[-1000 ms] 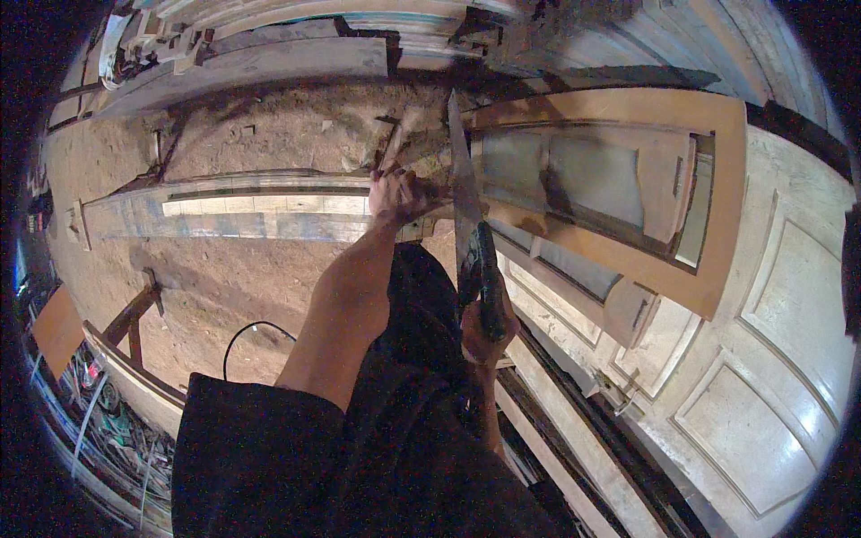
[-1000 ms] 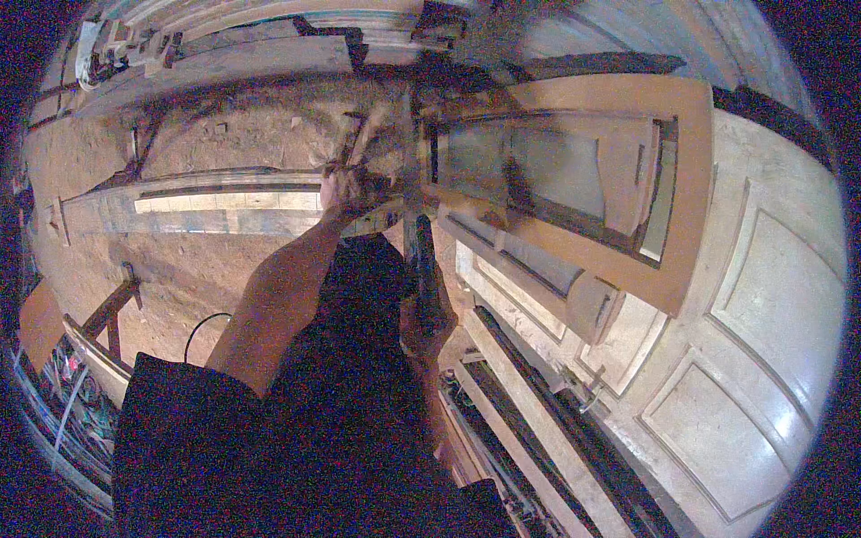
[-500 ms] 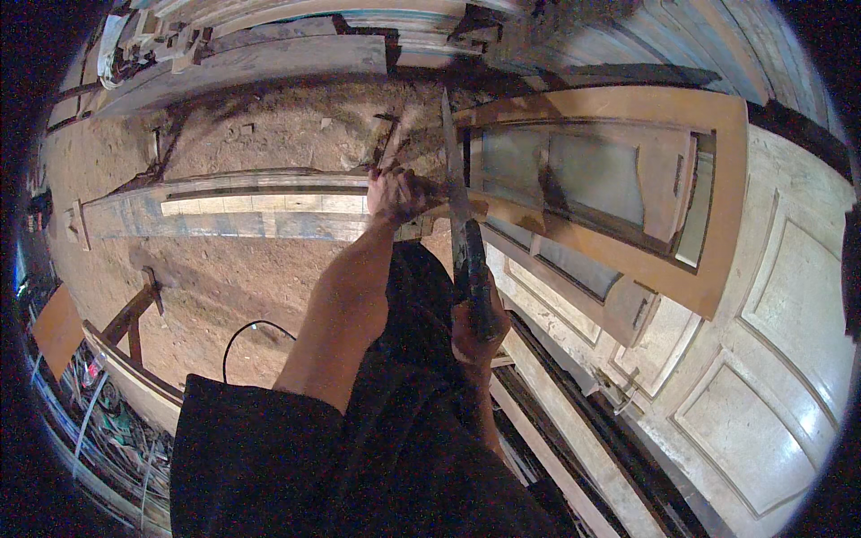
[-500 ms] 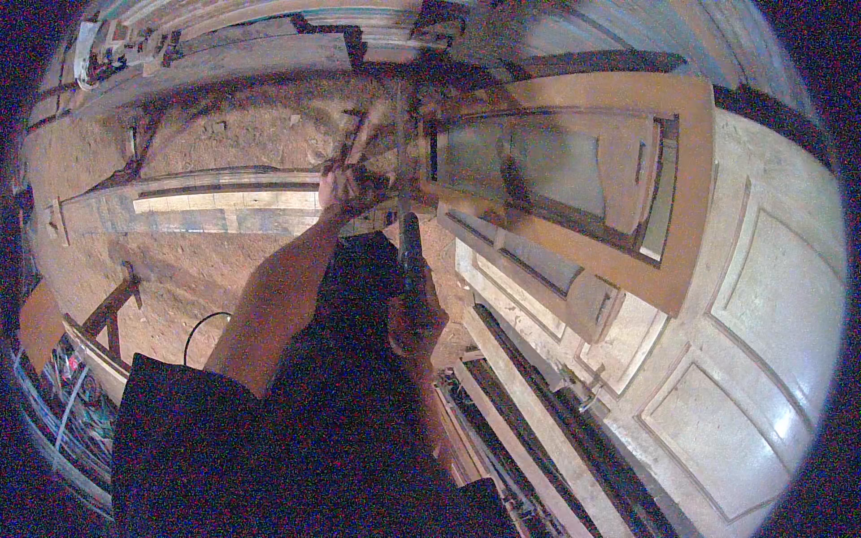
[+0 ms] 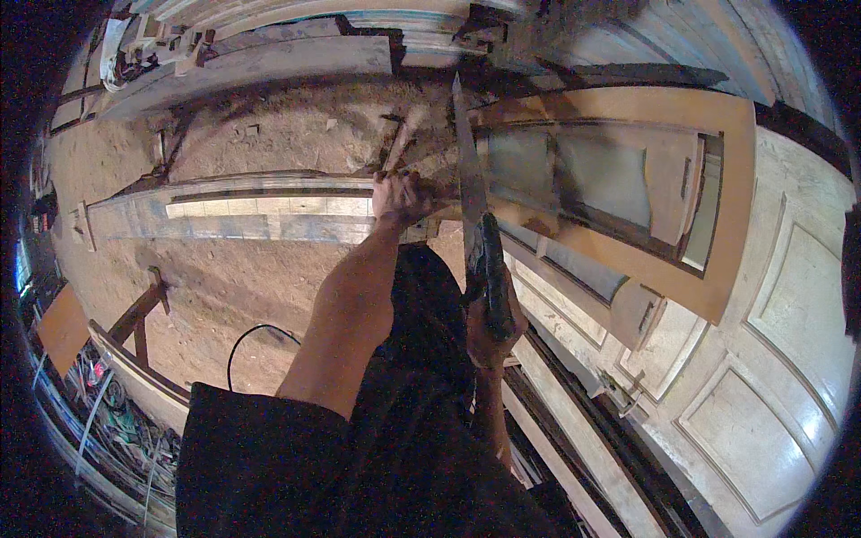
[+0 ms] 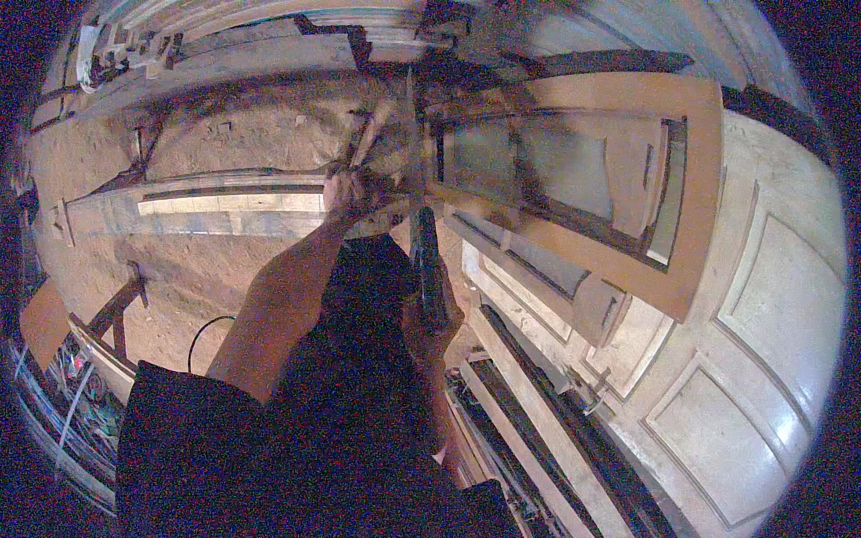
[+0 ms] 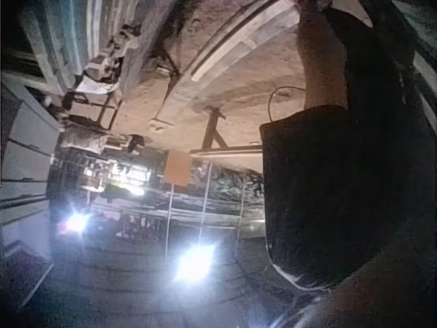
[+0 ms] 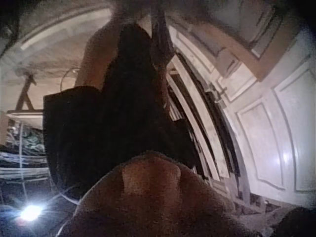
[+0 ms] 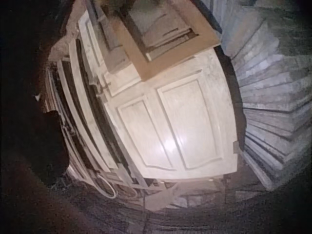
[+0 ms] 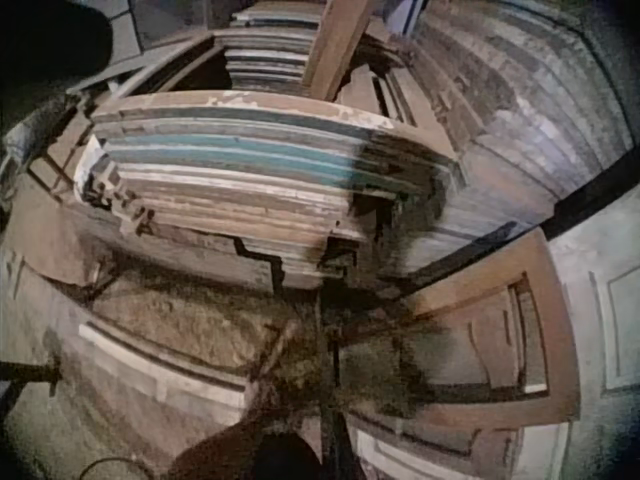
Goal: The person saws a wooden plank using a handsaw while holding it steady with one hand on a stack of lumber.
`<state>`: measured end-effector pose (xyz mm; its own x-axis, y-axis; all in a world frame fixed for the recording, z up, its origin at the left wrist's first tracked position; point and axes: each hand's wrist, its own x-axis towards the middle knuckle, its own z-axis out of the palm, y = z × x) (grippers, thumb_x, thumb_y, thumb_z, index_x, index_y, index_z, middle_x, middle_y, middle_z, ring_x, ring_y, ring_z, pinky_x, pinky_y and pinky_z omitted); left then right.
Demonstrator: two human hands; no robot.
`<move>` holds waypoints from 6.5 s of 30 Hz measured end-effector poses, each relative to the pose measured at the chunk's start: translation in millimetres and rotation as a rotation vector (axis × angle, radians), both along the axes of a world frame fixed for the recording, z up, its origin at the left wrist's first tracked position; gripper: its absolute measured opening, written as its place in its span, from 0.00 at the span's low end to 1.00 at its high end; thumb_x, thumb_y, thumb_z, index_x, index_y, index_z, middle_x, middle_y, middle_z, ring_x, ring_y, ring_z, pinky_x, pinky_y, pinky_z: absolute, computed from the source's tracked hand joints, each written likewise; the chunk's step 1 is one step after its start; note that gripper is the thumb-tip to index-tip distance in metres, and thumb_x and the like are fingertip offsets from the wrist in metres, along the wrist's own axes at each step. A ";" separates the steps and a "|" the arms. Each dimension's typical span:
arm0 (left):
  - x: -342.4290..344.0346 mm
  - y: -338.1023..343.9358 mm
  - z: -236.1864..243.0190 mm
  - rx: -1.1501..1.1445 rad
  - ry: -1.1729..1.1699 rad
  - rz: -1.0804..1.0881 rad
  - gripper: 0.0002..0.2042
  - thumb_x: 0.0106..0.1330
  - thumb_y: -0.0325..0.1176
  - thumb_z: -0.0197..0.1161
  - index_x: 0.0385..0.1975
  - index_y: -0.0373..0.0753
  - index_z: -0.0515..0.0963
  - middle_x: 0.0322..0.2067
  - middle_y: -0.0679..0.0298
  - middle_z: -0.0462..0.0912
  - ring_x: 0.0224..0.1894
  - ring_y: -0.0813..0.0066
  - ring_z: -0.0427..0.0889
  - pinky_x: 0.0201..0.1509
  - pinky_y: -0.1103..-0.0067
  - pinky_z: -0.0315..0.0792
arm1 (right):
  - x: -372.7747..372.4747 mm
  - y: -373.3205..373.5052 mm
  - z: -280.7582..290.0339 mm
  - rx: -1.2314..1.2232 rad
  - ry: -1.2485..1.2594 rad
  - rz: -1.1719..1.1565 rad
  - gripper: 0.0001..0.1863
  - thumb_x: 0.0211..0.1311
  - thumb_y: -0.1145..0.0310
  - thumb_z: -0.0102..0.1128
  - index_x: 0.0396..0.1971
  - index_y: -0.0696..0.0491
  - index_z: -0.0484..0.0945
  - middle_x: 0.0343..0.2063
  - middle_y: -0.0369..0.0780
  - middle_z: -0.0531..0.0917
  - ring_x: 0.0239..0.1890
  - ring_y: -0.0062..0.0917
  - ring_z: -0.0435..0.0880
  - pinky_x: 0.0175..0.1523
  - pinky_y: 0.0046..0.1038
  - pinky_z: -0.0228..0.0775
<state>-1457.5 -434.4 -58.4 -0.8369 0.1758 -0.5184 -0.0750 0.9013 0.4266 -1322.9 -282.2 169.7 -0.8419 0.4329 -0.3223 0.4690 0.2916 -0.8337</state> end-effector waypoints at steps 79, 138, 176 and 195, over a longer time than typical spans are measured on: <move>16.1 0.8 -27.9 0.002 0.151 -0.031 0.29 0.52 0.64 0.65 0.43 0.46 0.83 0.49 0.53 0.82 0.55 0.54 0.77 0.63 0.59 0.63 | -0.1 -13.4 16.8 0.088 0.009 0.100 0.30 0.59 0.75 0.60 0.64 0.61 0.70 0.47 0.44 0.84 0.43 0.21 0.82 0.51 0.25 0.73; 24.3 -19.7 -29.4 -0.116 0.223 -0.166 0.34 0.59 0.58 0.61 0.60 0.41 0.71 0.55 0.54 0.76 0.59 0.56 0.72 0.63 0.55 0.60 | 51.8 -16.4 84.4 -0.212 -0.376 -0.048 0.36 0.54 0.78 0.59 0.68 0.54 0.66 0.48 0.45 0.85 0.43 0.25 0.86 0.48 0.27 0.75; -1.1 -33.7 -26.5 -0.034 0.220 -0.711 0.49 0.46 0.63 0.71 0.67 0.42 0.64 0.55 0.55 0.71 0.59 0.58 0.70 0.58 0.61 0.67 | 49.9 -15.1 60.9 -0.128 -0.255 -0.032 0.32 0.55 0.82 0.54 0.64 0.58 0.70 0.52 0.43 0.83 0.49 0.21 0.81 0.52 0.23 0.72; 8.3 -50.1 -79.3 -0.035 0.463 -0.766 0.37 0.50 0.59 0.70 0.62 0.55 0.72 0.55 0.61 0.77 0.55 0.55 0.77 0.53 0.56 0.75 | 81.8 -16.6 38.8 -0.141 -0.007 -0.049 0.33 0.55 0.80 0.59 0.65 0.60 0.69 0.53 0.46 0.83 0.50 0.24 0.82 0.55 0.27 0.73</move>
